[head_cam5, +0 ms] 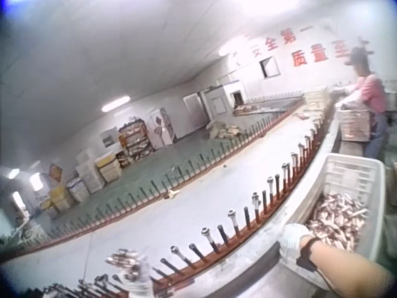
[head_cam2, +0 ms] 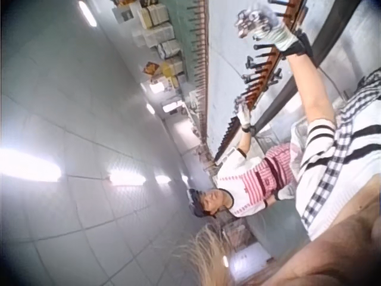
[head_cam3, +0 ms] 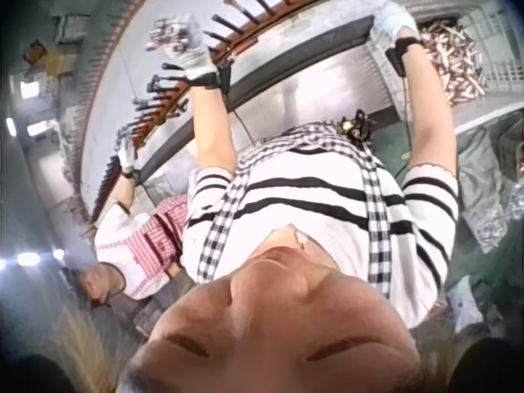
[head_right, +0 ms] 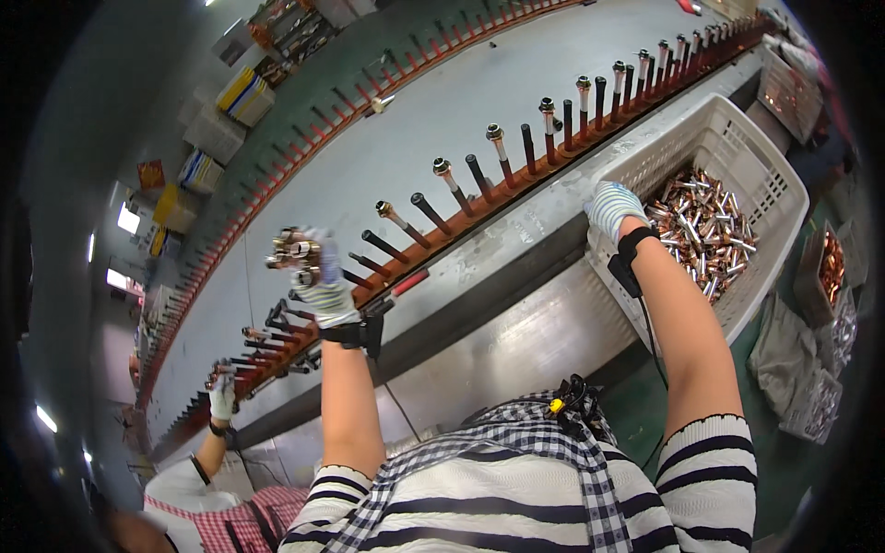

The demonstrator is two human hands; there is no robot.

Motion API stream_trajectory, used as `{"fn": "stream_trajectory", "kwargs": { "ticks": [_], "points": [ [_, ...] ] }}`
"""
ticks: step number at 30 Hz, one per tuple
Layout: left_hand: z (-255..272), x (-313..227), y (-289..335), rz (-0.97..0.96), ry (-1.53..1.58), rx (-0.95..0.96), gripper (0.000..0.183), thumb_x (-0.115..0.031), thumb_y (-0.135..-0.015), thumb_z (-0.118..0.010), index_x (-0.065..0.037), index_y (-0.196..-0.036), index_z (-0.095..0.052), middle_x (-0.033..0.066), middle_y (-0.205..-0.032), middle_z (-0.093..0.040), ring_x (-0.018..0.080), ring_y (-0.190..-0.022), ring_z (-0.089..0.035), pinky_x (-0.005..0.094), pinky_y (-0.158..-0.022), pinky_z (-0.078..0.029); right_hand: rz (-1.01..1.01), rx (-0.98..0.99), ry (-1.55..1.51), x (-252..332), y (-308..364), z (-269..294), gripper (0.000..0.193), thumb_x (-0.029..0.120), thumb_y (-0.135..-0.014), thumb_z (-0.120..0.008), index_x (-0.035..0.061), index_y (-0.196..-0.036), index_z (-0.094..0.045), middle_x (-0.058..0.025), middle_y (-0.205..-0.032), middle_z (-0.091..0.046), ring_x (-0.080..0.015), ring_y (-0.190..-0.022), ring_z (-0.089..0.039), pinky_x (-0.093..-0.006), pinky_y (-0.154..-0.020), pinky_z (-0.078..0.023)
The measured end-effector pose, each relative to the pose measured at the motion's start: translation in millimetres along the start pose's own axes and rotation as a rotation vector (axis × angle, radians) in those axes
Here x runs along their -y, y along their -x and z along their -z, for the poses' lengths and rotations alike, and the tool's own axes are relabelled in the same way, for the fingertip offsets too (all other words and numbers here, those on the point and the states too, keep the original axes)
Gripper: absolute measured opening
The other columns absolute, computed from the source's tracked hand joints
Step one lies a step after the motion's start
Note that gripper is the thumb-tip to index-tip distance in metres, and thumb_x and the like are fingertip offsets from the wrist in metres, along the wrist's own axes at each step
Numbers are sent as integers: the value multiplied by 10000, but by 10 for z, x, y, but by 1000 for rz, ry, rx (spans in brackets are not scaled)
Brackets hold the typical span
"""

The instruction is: The recorder and another worker are sorting and placing small cylindrical metal parts onto a series of vertical pegs on an industrial assembly or testing line.

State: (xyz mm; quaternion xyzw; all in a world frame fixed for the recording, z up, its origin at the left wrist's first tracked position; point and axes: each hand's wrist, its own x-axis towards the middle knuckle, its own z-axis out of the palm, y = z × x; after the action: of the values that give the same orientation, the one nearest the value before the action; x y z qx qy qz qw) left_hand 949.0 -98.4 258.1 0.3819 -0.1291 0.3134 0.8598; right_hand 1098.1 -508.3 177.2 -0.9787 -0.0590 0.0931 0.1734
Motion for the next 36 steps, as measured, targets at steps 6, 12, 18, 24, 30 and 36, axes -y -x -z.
{"fn": "stream_trajectory", "kwargs": {
  "ticks": [6,12,18,24,30,36],
  "points": [
    [-162,-751,888,-497,-1439,-332,159,-169,-847,-563,-41,-892,-646,10,-827,-577,64,-666,-451,232,-590,-357,59,-38,-67,-51,-74,-112,401,316,-749,-654,-45,-921,-628,-289,-951,-598,-417,-941,-577,-445,-825,-466],
    [343,-1596,2362,0,-1192,-847,269,-269,-814,-645,-58,-977,-613,26,-827,-566,89,-677,-484,231,-583,-387,149,-108,-62,-125,-166,-231,359,289,-758,-642,-36,-907,-611,-293,-928,-589,-446,-911,-554,-460,-794,-452],
    [772,-2058,3885,-85,-571,-1363,424,-374,-818,-652,-66,-1100,-583,64,-1020,-602,196,-930,-548,371,-807,-472,130,19,-308,-68,-57,-192,333,236,-754,-619,-41,-937,-593,-286,-918,-601,-445,-907,-561,-454,-789,-450],
    [1012,-2142,4343,273,-220,-1629,332,-363,-816,-619,-99,-1014,-574,96,-1057,-578,278,-943,-543,521,-808,-478,54,-63,-158,-615,-459,-558,389,258,-747,-657,-54,-969,-593,-288,-954,-611,-428,-948,-575,-426,-813,-461],
    [907,-2075,3337,72,-553,-1198,549,-370,-828,-632,-76,-1254,-452,99,-1271,-445,300,-1151,-418,440,-989,-371,20,-51,-34,-144,-215,-249,393,254,-745,-661,-54,-983,-601,-284,-986,-609,-415,-976,-574,-429,-830,-465],
    [534,-1515,1376,200,-414,-436,483,-240,-913,-541,2,-1307,-399,189,-1336,-418,332,-1218,-428,432,-1022,-360,49,-104,13,-134,-216,-271,384,251,-754,-659,-59,-974,-600,-278,-961,-614,-405,-952,-587,-428,-821,-466]
  ]
}}
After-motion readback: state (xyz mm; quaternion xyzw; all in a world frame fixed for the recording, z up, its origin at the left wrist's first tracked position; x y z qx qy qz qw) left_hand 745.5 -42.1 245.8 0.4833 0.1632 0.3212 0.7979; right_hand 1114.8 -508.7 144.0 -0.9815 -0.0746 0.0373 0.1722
